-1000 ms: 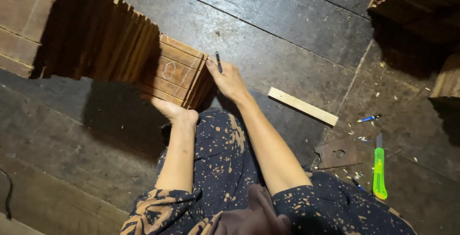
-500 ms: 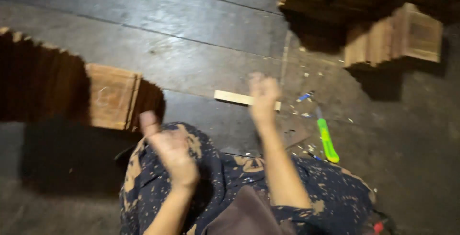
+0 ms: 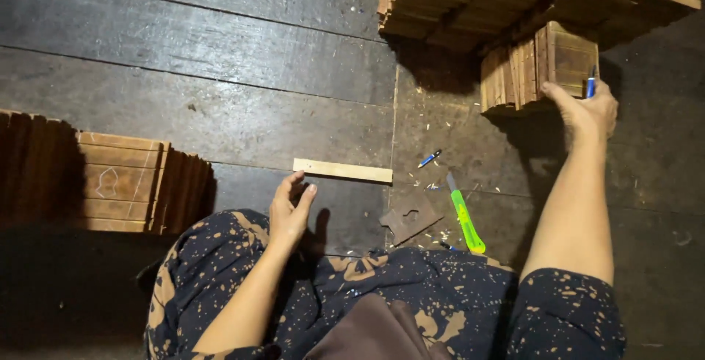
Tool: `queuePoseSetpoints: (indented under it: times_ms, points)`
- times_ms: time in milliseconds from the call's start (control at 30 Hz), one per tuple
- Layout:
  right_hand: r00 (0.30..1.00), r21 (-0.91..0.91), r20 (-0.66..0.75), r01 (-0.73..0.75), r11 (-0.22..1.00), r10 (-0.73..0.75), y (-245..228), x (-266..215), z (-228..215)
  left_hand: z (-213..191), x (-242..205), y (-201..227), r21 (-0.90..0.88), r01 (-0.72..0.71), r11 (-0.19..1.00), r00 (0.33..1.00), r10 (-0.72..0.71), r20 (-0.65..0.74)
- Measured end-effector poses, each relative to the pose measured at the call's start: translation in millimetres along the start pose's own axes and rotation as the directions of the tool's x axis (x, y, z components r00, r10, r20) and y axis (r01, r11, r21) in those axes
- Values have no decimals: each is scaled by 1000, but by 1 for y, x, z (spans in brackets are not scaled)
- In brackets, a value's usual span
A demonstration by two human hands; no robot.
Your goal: Tracing a decorative pattern onto small wooden blocks using a pen and a template guide.
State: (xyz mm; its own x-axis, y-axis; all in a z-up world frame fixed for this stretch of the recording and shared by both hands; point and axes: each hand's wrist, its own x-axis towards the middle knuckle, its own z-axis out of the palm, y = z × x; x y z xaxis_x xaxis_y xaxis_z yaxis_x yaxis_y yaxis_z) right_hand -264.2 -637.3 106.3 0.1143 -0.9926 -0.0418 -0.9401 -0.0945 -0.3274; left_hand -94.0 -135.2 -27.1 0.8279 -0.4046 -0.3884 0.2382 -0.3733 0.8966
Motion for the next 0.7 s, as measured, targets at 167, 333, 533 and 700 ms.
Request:
queuePoseSetpoints:
  times_ms: [167,333,533,700]
  points:
    - [984,218,-176,-1,976,41,19,-12,19,3,7,-7,-78,43,996,999,-42,8]
    - [979,833,125,-191,519,161,-1,-135,-12,5,14,-19,-97,43,994,999,-41,17]
    - [659,672,386,-680,-293,-645,11,-238,-10,15,21,-45,-128,-2,992,1000,2,-1]
    - [611,680,609,-730,-64,-506,85,-262,86,16,14,-40,-281,102,954,979,-46,198]
